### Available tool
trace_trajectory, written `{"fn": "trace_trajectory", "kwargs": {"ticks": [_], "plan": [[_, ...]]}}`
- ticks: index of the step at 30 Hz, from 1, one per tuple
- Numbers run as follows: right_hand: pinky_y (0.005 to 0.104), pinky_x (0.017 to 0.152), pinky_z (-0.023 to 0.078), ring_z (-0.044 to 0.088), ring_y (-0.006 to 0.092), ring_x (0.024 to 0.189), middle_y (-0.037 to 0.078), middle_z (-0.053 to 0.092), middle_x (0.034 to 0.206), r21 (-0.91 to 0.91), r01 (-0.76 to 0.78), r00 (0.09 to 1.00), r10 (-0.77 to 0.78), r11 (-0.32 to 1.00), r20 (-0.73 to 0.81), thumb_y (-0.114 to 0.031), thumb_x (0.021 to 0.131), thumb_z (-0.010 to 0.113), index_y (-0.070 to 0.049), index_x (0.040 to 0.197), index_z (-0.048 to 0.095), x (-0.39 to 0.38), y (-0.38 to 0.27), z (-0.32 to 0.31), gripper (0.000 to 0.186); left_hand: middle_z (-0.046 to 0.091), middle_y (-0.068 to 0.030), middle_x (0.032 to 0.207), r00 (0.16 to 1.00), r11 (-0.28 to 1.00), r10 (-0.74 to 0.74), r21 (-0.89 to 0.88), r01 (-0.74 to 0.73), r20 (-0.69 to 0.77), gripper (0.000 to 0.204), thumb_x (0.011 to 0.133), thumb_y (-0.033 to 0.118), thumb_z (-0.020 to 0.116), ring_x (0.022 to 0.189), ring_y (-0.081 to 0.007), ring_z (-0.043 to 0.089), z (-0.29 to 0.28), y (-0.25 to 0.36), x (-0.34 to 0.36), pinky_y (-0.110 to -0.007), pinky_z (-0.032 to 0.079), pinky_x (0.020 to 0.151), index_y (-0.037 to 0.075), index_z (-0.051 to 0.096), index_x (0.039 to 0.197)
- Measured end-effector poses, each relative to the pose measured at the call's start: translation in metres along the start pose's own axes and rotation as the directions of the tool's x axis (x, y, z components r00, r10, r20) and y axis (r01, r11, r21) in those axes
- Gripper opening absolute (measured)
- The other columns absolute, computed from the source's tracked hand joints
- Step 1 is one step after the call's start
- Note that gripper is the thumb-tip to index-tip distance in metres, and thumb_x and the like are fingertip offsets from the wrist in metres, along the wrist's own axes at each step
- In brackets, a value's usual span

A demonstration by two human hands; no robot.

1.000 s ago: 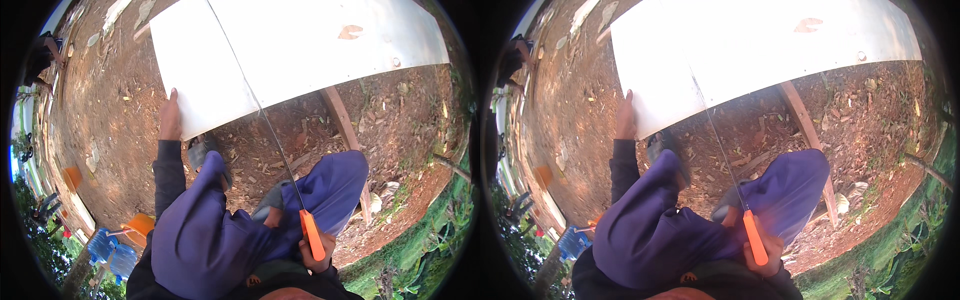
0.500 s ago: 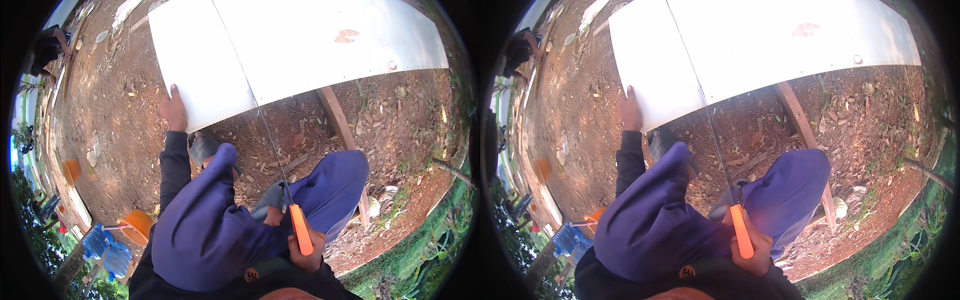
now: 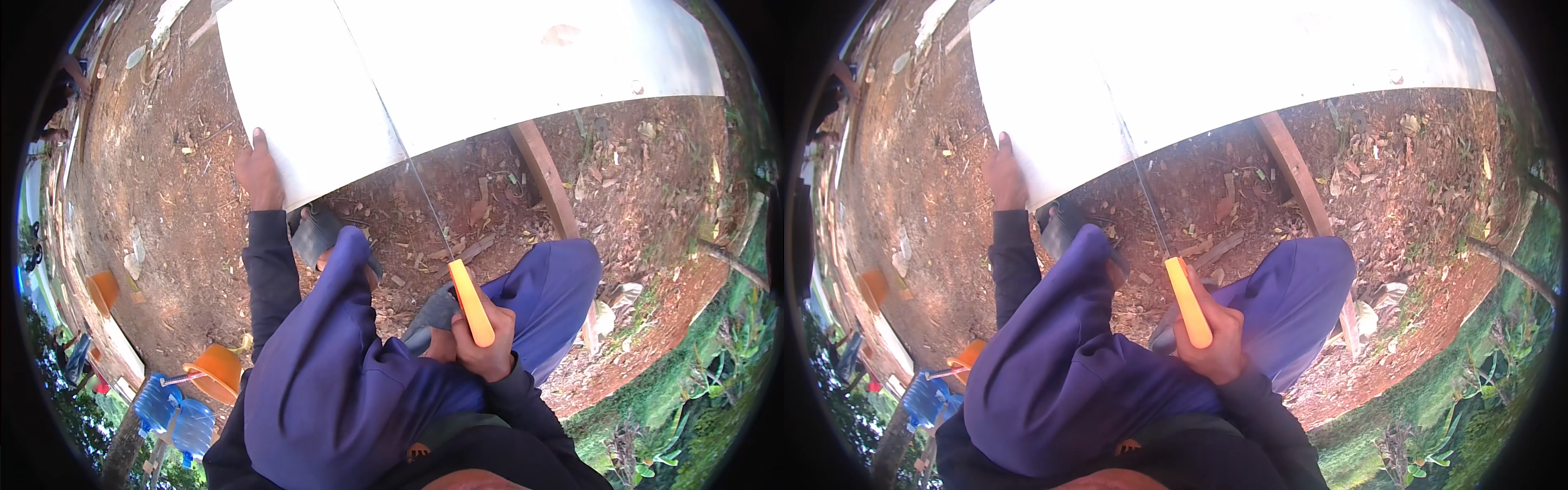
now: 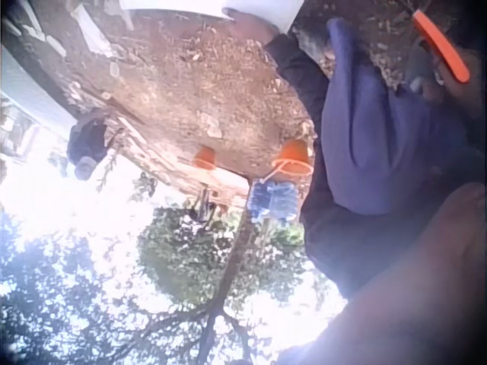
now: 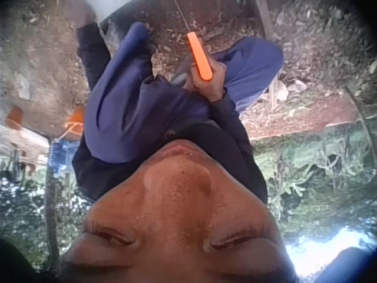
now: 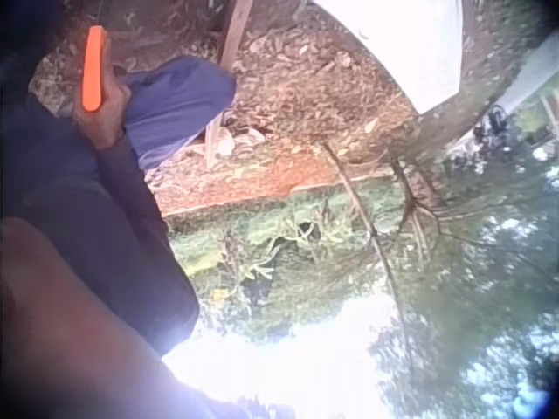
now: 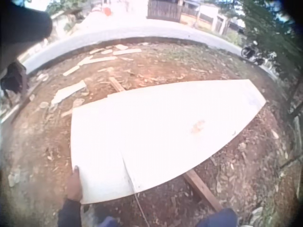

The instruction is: The person uses a hand saw to cut a white rectangular board placed on a wooden support outdoors. They hold the board with one hand and saw with the other, completing the cut and separating the pieces.

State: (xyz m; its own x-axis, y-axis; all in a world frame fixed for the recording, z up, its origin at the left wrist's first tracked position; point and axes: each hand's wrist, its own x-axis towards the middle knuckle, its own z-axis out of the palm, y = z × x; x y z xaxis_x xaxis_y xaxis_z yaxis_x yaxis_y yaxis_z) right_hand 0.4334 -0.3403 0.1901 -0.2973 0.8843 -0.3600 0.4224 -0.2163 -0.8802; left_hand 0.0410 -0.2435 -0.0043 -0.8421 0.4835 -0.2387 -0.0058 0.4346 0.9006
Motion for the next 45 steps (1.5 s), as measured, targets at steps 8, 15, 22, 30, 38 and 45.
{"fn": "trace_trajectory", "kwargs": {"ticks": [8, 15, 22, 30, 38, 45], "plan": [[0.0289, 0.061, 0.05, 0.061, 0.0088, 0.064, 0.007, 0.064, 0.072, 0.037, -0.07, 0.996, 0.072, 0.997, -0.047, 0.0, 0.083, 0.063, 0.006, 0.141, 0.057, 0.075, -0.031, 0.017, 0.059, 0.06, -0.0093, 0.065, 1.0, 1.0, 0.029, -0.001, -0.029, -0.011, 0.053, 0.101, 0.032, 0.067, 0.06, -0.0156, 0.049, 0.011, 0.037, 0.039, -0.041, 0.041, 0.055, -0.008, 0.062, 0.067], [0.0296, 0.055, 0.042, 0.052, 0.0085, 0.058, 0.002, 0.056, 0.062, 0.158, -0.107, 0.977, 0.133, 0.982, -0.166, -0.001, 0.083, 0.069, 0.002, 0.077, 0.062, 0.078, -0.051, 0.025, 0.01, 0.065, -0.0176, 0.07, 0.995, 0.987, 0.094, 0.132, -0.09, -0.021, 0.056, 0.101, 0.036, 0.065, 0.063, -0.0216, 0.056, 0.025, 0.04, 0.06, -0.043, 0.044, 0.062, -0.013, 0.065, 0.073], [0.0302, 0.069, 0.056, 0.072, 0.0153, 0.071, 0.013, 0.073, 0.083, -0.019, -0.003, 1.0, 0.002, 1.0, -0.021, 0.005, 0.081, 0.063, 0.007, 0.145, 0.052, -0.005, -0.048, -0.001, 0.065, 0.066, -0.0165, 0.073, 0.995, 0.972, 0.104, 0.212, -0.1, -0.008, 0.052, 0.102, 0.032, 0.064, 0.066, -0.0202, 0.058, 0.026, 0.041, 0.059, -0.04, 0.046, 0.063, -0.013, 0.066, 0.076], [0.0345, 0.065, 0.054, 0.07, 0.0224, 0.068, 0.021, 0.069, 0.085, 0.032, -0.072, 0.995, 0.074, 0.997, -0.074, -0.001, 0.081, 0.066, 0.003, 0.145, 0.054, 0.088, -0.033, 0.042, 0.065, 0.066, -0.0126, 0.074, 0.999, 1.0, 0.013, -0.015, -0.013, 0.042, 0.047, 0.104, 0.028, 0.063, 0.064, -0.017, 0.058, 0.024, 0.032, 0.058, -0.036, 0.046, 0.059, -0.01, 0.066, 0.077], [0.0371, 0.067, 0.056, 0.075, 0.035, 0.074, 0.026, 0.07, 0.085, -0.027, -0.07, 0.997, 0.069, 0.997, -0.04, -0.005, 0.08, 0.07, 0.003, 0.144, 0.053, 0.097, -0.046, 0.043, 0.067, 0.066, -0.0146, 0.078, 0.998, 0.999, 0.038, 0.0, -0.038, 0.046, 0.046, 0.105, 0.029, 0.062, 0.063, -0.0177, 0.059, 0.024, 0.026, 0.065, -0.036, 0.048, 0.058, -0.009, 0.063, 0.078], [0.037, 0.076, 0.056, 0.072, 0.0359, 0.092, 0.027, 0.066, 0.1, 0.05, -0.097, 0.995, 0.098, 0.994, -0.007, -0.002, 0.08, 0.066, 0.003, 0.145, 0.052, 0.054, -0.038, 0.029, 0.066, 0.064, -0.0136, 0.076, 0.998, 0.998, 0.061, 0.029, -0.062, 0.018, 0.046, 0.104, 0.029, 0.063, 0.064, -0.0182, 0.061, 0.019, 0.031, 0.061, -0.037, 0.049, 0.058, -0.006, 0.06, 0.076]]}}
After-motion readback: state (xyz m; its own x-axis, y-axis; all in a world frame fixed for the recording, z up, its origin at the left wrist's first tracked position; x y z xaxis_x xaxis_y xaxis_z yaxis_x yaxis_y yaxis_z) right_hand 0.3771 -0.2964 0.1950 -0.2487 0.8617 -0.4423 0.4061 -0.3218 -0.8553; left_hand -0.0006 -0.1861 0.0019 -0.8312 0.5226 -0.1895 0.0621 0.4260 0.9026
